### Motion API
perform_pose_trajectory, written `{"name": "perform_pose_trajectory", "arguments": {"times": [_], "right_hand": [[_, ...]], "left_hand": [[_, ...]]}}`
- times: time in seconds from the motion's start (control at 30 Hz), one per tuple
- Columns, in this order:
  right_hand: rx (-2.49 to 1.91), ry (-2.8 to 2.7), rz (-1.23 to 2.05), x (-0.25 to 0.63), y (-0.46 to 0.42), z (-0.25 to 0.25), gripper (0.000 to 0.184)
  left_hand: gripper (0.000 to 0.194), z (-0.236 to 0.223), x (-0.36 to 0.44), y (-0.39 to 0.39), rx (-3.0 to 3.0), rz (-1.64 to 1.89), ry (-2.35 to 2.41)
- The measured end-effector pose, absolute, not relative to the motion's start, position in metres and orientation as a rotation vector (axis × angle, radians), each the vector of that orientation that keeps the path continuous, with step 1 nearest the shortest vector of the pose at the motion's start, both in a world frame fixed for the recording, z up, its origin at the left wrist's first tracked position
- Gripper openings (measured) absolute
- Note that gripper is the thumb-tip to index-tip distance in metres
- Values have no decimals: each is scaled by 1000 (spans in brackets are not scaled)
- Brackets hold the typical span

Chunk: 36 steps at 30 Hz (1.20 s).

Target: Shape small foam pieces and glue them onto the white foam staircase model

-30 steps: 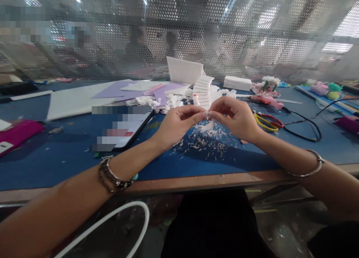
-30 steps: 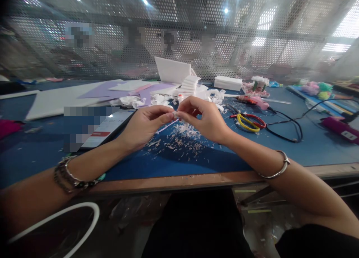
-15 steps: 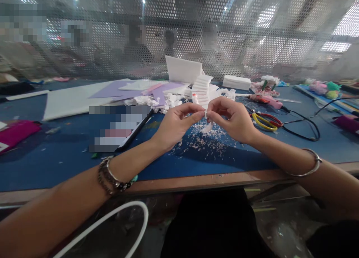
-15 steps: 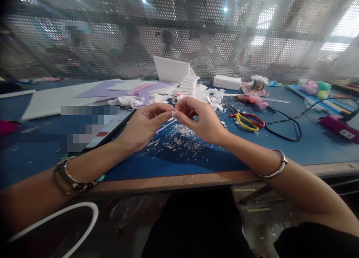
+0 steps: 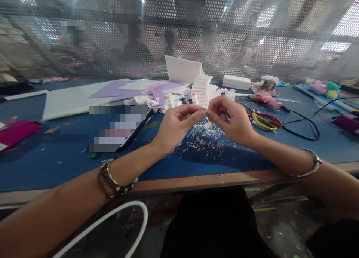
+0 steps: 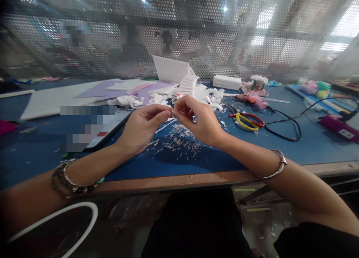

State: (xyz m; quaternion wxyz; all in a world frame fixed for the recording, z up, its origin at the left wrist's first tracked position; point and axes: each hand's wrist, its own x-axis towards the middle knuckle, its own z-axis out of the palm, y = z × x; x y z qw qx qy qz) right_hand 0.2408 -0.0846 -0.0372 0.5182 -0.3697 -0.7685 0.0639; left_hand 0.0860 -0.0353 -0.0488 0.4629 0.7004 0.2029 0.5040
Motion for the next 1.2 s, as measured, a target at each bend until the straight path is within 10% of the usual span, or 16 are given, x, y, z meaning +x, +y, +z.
{"name": "perform_pose_trajectory", "arguments": {"times": [1.2], "right_hand": [[-864, -2163, -333, 259, -88, -24, 9]], "left_hand": [[13, -50, 85, -30, 1675, 1008, 424]]}}
